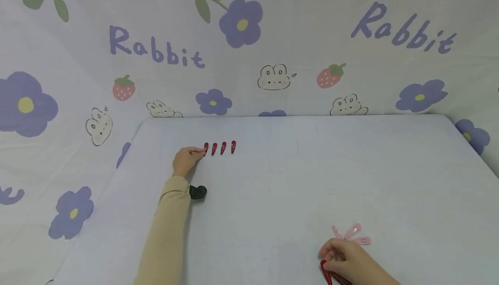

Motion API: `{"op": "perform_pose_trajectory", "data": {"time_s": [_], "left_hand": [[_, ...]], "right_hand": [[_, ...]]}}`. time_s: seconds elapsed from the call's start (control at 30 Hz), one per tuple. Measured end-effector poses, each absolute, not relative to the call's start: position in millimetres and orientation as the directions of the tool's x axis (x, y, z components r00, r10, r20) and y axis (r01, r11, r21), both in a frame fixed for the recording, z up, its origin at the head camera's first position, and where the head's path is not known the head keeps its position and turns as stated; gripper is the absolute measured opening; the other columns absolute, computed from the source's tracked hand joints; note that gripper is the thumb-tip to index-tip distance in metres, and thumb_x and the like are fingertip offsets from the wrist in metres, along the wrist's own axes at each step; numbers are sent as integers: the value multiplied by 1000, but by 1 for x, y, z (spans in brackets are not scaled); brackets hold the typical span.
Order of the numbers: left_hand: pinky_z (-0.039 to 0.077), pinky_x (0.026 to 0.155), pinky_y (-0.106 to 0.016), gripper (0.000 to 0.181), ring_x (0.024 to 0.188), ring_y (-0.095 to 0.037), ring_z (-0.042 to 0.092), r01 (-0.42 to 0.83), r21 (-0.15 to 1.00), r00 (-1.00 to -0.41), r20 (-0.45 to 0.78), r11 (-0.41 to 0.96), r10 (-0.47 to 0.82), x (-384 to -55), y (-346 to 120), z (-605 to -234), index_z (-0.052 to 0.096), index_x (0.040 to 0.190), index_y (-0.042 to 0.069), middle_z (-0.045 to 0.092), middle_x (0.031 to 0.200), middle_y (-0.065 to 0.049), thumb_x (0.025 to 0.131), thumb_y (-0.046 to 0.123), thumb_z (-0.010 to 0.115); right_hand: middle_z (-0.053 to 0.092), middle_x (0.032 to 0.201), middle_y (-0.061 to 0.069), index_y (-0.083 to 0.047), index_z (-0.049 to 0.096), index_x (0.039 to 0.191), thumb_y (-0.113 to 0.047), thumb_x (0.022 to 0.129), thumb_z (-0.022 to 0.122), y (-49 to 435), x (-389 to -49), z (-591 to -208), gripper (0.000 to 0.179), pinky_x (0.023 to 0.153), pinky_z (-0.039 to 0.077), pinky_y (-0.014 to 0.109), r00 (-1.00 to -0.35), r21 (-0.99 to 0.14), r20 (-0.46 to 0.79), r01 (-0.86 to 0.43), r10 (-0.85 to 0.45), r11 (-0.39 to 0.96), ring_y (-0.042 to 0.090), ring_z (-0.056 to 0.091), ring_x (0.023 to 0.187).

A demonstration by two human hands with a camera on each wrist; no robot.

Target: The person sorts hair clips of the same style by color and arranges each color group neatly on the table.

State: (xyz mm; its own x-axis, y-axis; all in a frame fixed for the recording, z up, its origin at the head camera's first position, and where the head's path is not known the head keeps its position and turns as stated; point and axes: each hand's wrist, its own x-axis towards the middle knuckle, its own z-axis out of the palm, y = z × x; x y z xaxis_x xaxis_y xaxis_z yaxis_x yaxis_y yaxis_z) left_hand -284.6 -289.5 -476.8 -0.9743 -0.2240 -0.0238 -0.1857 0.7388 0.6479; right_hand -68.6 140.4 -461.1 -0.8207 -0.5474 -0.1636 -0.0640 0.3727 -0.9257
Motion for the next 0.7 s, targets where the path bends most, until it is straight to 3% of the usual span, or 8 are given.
{"op": "perform_pose_trajectory", "data": {"time_s": [0.2, 0.4, 0.5, 0.7], "left_hand": [[38, 72, -37, 30, 85, -24, 52, -193, 647, -972, -25, 737, -233, -284, -290, -477, 69, 101, 8, 61, 106, -11, 83, 30, 64], [38, 72, -37, 29, 86, -24, 52, -193, 650, -972, -24, 735, -234, -284, -290, -477, 69, 101, 8, 61, 106, -11, 83, 30, 64], [38, 75, -38, 28, 91, -26, 54, -189, 652, -973, -22, 734, -231, -283, -289, -476, 69, 100, 8, 61, 108, -11, 82, 29, 65], [39, 78, -39, 28, 99, -28, 53, -179, 638, -975, -12, 749, -223, -283, -288, -474, 69, 101, 7, 60, 111, -12, 82, 28, 65]], "right_hand": [[57, 74, 0, 1, 57, 88, -12, 87, 57, 144, -72, -457, 13, 57, 41, 24, -806, -949, -148, -48, -573, 313, 5, 48, 64], [45, 62, -3, -3, 49, 86, -13, 91, 53, 145, -75, -455, 11, 48, 34, 22, -806, -952, -167, -19, -568, 307, 4, 38, 55], [43, 60, -5, -6, 46, 85, -11, 91, 51, 146, -79, -453, 9, 45, 30, 23, -787, -948, -98, -112, -609, 297, 2, 36, 54], [55, 69, -4, -5, 51, 86, -8, 88, 55, 144, -93, -446, 6, 47, 37, 22, -809, -900, -41, -225, -586, 374, 7, 48, 60]]}}
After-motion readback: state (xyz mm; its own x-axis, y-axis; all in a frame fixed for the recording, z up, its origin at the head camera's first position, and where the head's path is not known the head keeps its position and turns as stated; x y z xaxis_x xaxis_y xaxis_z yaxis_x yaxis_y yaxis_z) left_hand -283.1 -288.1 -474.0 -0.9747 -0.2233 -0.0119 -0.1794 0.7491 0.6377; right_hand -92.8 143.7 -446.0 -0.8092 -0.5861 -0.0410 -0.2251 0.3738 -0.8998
